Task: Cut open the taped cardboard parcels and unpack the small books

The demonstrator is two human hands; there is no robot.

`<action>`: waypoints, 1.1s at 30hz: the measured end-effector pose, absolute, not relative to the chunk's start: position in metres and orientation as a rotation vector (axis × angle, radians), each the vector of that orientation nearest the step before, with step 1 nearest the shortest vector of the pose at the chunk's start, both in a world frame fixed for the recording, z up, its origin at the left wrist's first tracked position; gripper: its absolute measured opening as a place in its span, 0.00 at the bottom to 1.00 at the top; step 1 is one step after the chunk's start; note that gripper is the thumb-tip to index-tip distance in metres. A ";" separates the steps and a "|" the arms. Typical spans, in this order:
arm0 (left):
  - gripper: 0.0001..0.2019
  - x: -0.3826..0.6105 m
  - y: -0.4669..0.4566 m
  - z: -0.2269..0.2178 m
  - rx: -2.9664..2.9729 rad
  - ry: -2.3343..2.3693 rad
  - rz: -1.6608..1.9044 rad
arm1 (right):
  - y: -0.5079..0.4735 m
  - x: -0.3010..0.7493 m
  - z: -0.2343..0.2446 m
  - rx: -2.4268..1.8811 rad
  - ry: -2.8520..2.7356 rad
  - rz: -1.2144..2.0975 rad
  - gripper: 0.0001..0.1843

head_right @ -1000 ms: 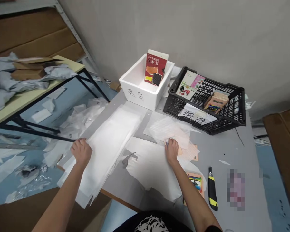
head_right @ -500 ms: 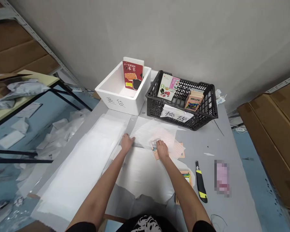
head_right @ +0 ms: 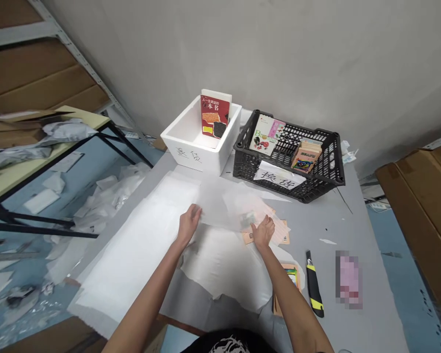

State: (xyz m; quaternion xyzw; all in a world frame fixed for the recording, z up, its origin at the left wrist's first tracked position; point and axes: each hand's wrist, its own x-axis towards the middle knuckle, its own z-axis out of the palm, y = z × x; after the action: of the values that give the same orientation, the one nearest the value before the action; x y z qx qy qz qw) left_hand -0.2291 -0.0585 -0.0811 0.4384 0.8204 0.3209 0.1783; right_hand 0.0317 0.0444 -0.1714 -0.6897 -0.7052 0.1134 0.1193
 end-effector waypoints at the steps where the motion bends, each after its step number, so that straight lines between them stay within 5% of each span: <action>1: 0.11 -0.233 -0.078 -0.075 1.179 2.304 1.039 | 0.043 0.021 -0.169 -2.004 -2.041 0.368 0.37; 5: 0.12 -0.251 -0.154 -0.061 0.825 2.303 1.409 | 0.030 -0.043 -0.160 -1.777 -2.037 0.837 0.40; 9: 0.14 -0.264 -0.221 -0.074 0.489 2.497 1.510 | 0.006 -0.122 -0.156 -1.603 -2.101 1.173 0.28; 18: 0.09 -0.265 -0.325 -0.138 -0.220 2.827 1.017 | -0.043 -0.226 -0.149 -1.424 -2.475 1.057 0.10; 23: 0.11 -0.250 -0.338 -0.156 -0.363 2.920 0.601 | -0.055 -0.246 -0.153 -1.370 -2.640 0.917 0.11; 33: 0.11 -0.232 -0.339 -0.176 -0.172 2.967 0.407 | -0.062 -0.268 -0.165 -1.250 -2.791 0.793 0.16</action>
State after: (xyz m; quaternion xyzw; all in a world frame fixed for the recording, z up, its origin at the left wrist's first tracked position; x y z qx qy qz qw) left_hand -0.2325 -0.3395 -0.1763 -0.0572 0.9866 0.1353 0.0707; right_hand -0.2684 -0.0624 -0.1645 -0.3956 -0.8834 0.2509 -0.0085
